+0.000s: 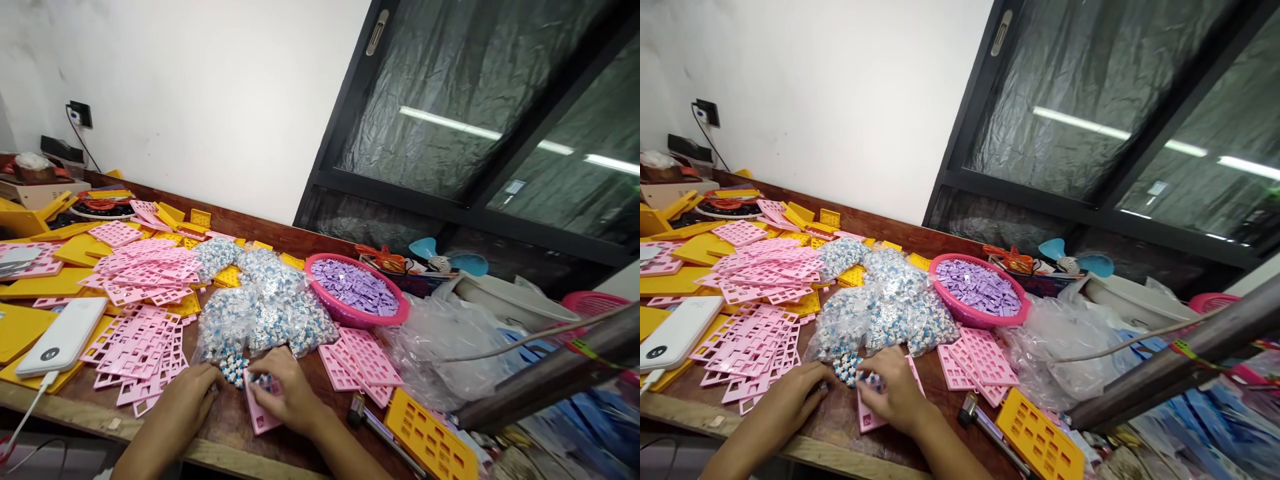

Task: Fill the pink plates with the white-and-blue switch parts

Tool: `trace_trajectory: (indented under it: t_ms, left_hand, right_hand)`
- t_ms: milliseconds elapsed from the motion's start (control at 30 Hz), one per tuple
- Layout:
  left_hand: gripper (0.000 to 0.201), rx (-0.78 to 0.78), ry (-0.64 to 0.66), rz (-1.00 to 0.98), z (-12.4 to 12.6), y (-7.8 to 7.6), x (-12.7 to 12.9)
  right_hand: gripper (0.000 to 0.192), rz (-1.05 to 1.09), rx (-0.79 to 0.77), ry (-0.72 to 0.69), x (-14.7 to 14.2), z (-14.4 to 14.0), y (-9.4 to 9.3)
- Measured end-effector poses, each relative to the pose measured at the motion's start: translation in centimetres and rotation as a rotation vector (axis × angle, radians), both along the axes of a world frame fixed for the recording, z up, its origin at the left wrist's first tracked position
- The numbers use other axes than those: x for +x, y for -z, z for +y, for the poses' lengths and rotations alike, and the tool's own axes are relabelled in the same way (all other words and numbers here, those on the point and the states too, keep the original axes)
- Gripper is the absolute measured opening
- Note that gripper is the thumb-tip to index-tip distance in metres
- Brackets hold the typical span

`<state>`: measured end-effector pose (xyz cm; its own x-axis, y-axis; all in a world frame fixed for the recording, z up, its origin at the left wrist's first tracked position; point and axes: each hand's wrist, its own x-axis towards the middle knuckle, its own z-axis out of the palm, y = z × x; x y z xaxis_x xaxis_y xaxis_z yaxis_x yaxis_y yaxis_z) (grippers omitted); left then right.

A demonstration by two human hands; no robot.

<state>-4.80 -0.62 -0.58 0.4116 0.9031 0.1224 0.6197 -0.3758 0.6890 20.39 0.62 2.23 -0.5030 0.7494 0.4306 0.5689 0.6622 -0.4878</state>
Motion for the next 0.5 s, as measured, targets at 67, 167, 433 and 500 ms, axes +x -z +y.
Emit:
trace_trajectory:
  t_ms: [67, 167, 433, 500]
  left_hand:
    - [0.030, 0.017, 0.003, -0.058, -0.1, -0.4, 0.1]
    - [0.032, 0.055, 0.049, -0.162, -0.7, -1.3, 0.8]
    - [0.028, 0.130, 0.193, -0.204, -2.9, -0.5, 5.9]
    - [0.029, 0.163, 0.190, -0.154, -3.3, 0.4, 7.1]
  right_hand:
    - [0.020, 0.055, -0.019, 0.102, 1.8, 0.8, -1.0]
    - [0.016, 0.015, -0.064, 0.192, 4.4, 1.8, -1.9]
    - [0.012, -0.127, -0.340, 0.104, 6.0, 2.7, -0.7]
    - [0.011, -0.152, -0.298, 0.100, 5.7, 2.8, -0.5]
